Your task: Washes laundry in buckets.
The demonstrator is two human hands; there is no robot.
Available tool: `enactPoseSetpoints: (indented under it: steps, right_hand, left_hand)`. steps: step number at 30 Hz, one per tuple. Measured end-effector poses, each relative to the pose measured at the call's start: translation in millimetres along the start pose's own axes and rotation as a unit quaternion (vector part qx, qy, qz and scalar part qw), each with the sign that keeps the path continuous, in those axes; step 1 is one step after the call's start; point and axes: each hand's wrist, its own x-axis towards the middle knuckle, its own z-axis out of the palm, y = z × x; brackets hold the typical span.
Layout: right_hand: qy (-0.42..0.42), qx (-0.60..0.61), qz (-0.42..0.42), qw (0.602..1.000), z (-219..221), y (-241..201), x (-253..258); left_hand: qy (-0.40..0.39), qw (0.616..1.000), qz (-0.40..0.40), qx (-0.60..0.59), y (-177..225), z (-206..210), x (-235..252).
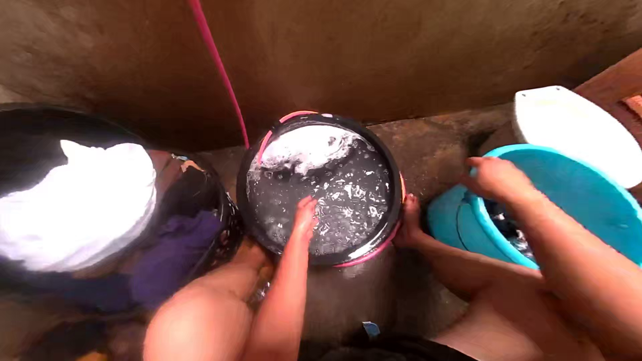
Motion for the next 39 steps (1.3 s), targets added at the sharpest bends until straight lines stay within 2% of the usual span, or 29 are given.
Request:
enactPoseSetpoints:
  steps: [2, 4, 6, 8, 11, 13, 16, 18, 19, 21, 22, 23, 25, 27, 29, 30, 32, 33, 35, 36, 37, 39]
  right_hand:
    - [-0.046, -0.001, -0.108, 0.993, 43.8, -79.0, 27.6]
    - [-0.072, 0.014, -0.225, 0.972, 110.0, -150.1, 62.7]
    - [-0.058, 0.042, -0.284, 0.956, 179.3, -208.4, 87.9]
    - [-0.081, 0.054, -0.273, 0.957, 226.5, -252.8, 93.3]
    - [-0.209, 0.010, -0.189, 0.959, 243.2, -296.6, 69.2]
    - [-0.298, -0.002, -0.157, 0.942, 247.2, -302.5, 55.0]
    - [-0.361, 0.010, -0.146, 0.921, 274.7, -270.2, 20.4]
    - [-0.375, 0.042, -0.158, 0.913, 293.4, -239.7, -5.0]
    - [-0.385, 0.034, -0.173, 0.906, 292.7, -230.2, -16.4]
    - [-0.385, -0.013, -0.248, 0.889, 265.4, -225.6, -31.6]
    - [-0.373, -0.020, -0.285, 0.883, 239.1, -228.8, -33.7]
    - [-0.364, -0.016, -0.309, 0.878, 202.8, -232.8, -36.0]
    - [-0.314, 0.062, -0.347, 0.882, 116.9, -229.3, -49.1]
    - [-0.199, 0.208, -0.361, 0.887, 48.8, -207.3, -64.5]
    - [-0.072, 0.392, -0.315, 0.862, 19.5, -178.2, -65.0]
    - [-0.027, 0.485, -0.265, 0.833, 17.9, -165.8, -56.6]
    - [-0.007, 0.629, -0.149, 0.763, 47.1, -151.0, -28.1]
    - [-0.038, 0.661, -0.093, 0.744, 74.6, -152.4, -16.5]
    - [-0.076, 0.697, -0.003, 0.713, 132.4, -185.9, -17.3]
    - [-0.058, 0.698, 0.015, 0.714, 153.0, -212.9, -34.0]
    - [-0.032, 0.677, 0.009, 0.735, 167.9, -235.6, -57.9]
    - [0.030, 0.564, -0.049, 0.824, 186.6, -261.2, -89.6]
  left_hand:
    - [0.042, 0.998, -0.018, -0.040, -10.2, -13.3, 16.0]
    - [0.058, 0.997, -0.032, -0.048, -17.7, -21.5, 24.9]
    - [0.053, 0.998, -0.040, -0.014, -19.1, -25.5, 28.2]
    - [0.033, 0.998, -0.019, 0.042, -16.0, -29.8, 31.1]
    - [0.006, 0.989, 0.031, 0.143, -14.5, -40.1, 36.6]
    - [-0.018, 0.980, 0.048, 0.191, -14.3, -43.4, 42.0]
    - [-0.085, 0.959, 0.067, 0.260, -19.7, -39.7, 46.3]
    - [-0.165, 0.916, 0.094, 0.354, -23.1, -36.3, 45.4]
    - [-0.208, 0.880, 0.103, 0.414, -23.7, -35.4, 42.2]
    - [-0.271, 0.812, 0.112, 0.505, -30.0, -33.4, 32.8]
    - [-0.286, 0.793, 0.106, 0.527, -34.0, -32.3, 28.8]
    - [-0.290, 0.792, 0.096, 0.528, -38.1, -31.6, 24.8]
    - [-0.284, 0.844, 0.067, 0.450, -40.8, -31.2, 13.9]
    - [-0.275, 0.919, 0.082, 0.271, -36.1, -32.0, 0.5]
    - [-0.277, 0.946, 0.102, 0.133, -24.3, -27.9, -3.2]
    - [-0.272, 0.953, 0.116, 0.061, -18.5, -21.0, -2.8]
    - [-0.264, 0.957, 0.082, -0.088, -11.0, -1.3, -3.8]
    - [-0.253, 0.953, 0.034, -0.164, -10.4, 8.9, -4.3]
    - [-0.179, 0.944, -0.045, -0.273, -7.5, 31.7, -2.6]
    - [-0.136, 0.947, -0.063, -0.285, -6.0, 37.6, 0.7]
    - [-0.099, 0.951, -0.071, -0.284, -7.6, 38.0, 1.8]
    - [-0.039, 0.964, -0.038, -0.259, -16.6, 34.8, -2.0]
